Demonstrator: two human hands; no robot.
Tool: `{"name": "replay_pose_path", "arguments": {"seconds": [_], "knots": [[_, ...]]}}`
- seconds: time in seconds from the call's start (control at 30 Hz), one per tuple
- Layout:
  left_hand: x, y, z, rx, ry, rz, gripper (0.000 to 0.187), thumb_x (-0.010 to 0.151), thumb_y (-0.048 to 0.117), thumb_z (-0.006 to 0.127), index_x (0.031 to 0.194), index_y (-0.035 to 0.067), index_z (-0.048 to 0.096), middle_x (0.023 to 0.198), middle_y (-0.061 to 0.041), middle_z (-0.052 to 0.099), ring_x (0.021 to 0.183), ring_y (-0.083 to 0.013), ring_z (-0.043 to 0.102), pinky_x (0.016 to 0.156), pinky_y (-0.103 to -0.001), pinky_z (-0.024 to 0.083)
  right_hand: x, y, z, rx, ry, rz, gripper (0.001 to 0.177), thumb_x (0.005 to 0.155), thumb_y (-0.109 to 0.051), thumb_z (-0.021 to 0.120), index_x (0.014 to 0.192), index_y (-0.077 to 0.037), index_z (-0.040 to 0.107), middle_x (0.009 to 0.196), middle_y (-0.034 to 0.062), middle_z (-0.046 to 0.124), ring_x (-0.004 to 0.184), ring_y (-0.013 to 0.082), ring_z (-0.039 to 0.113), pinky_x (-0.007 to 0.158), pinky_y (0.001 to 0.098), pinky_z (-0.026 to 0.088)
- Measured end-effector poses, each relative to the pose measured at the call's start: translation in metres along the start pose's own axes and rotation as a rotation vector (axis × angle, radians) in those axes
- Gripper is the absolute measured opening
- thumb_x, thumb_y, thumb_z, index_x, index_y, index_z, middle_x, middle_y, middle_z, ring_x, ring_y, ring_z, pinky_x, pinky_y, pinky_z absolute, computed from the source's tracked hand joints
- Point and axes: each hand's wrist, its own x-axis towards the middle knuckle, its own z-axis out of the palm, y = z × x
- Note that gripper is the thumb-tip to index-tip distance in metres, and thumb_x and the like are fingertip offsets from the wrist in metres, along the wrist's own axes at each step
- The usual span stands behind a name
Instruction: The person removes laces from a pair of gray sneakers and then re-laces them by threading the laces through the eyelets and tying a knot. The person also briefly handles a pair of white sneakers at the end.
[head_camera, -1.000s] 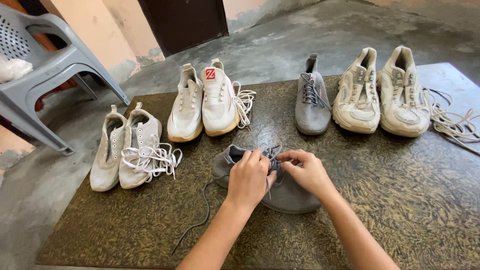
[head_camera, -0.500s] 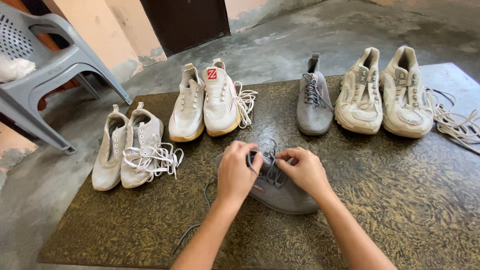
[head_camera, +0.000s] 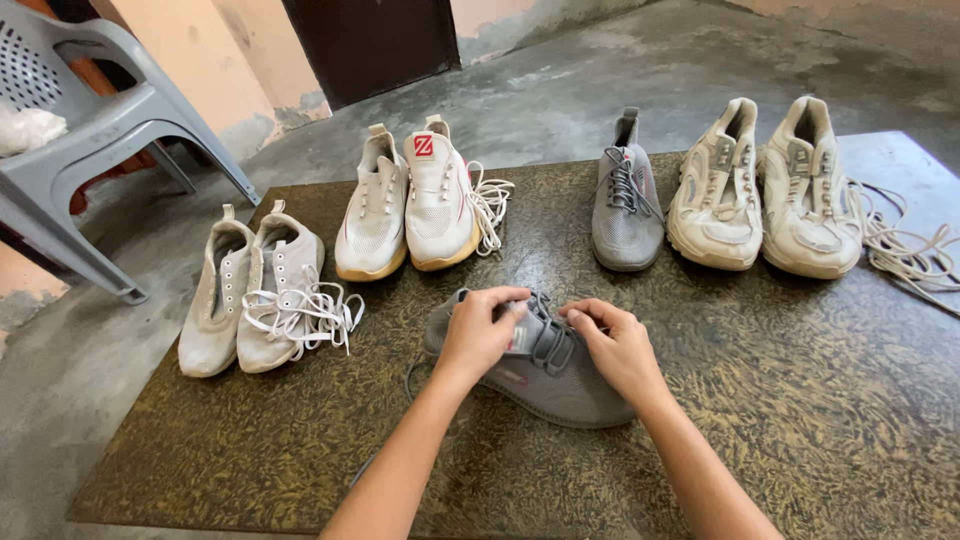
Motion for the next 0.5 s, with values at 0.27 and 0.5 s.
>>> {"name": "replay_pose_path", "arguments": {"seconds": [0.27, 0.5], "knots": [[0.004, -0.010, 0.004, -0.185, 0.121, 0.174, 0.026, 0.091, 0.017, 0.069, 0.110, 0.002, 0.078, 0.092, -0.009, 0.081, 0.080, -0.0100, 0.074, 0.071, -0.027, 0.057, 0.010, 0.002, 0.002, -0.067, 0.005, 0.012, 0.031, 0.093, -0.031, 0.067, 0.106, -0.005, 0.079, 0.094, 0.0089, 0.082, 0.087, 0.0144, 0.075, 0.081, 0.0298, 0.056], [-0.001, -0.007, -0.001, -0.162, 0.133, 0.181, 0.027, 0.091, 0.018, 0.071, 0.112, 0.002, 0.077, 0.092, -0.010, 0.081, 0.080, -0.0095, 0.075, 0.071, -0.027, 0.057, 0.049, -0.011, 0.023, -0.269, -0.145, 0.134, 0.030, 0.084, -0.034, 0.076, 0.098, -0.008, 0.082, 0.080, 0.0089, 0.079, 0.072, 0.0137, 0.073, 0.072, 0.0312, 0.056]]}}
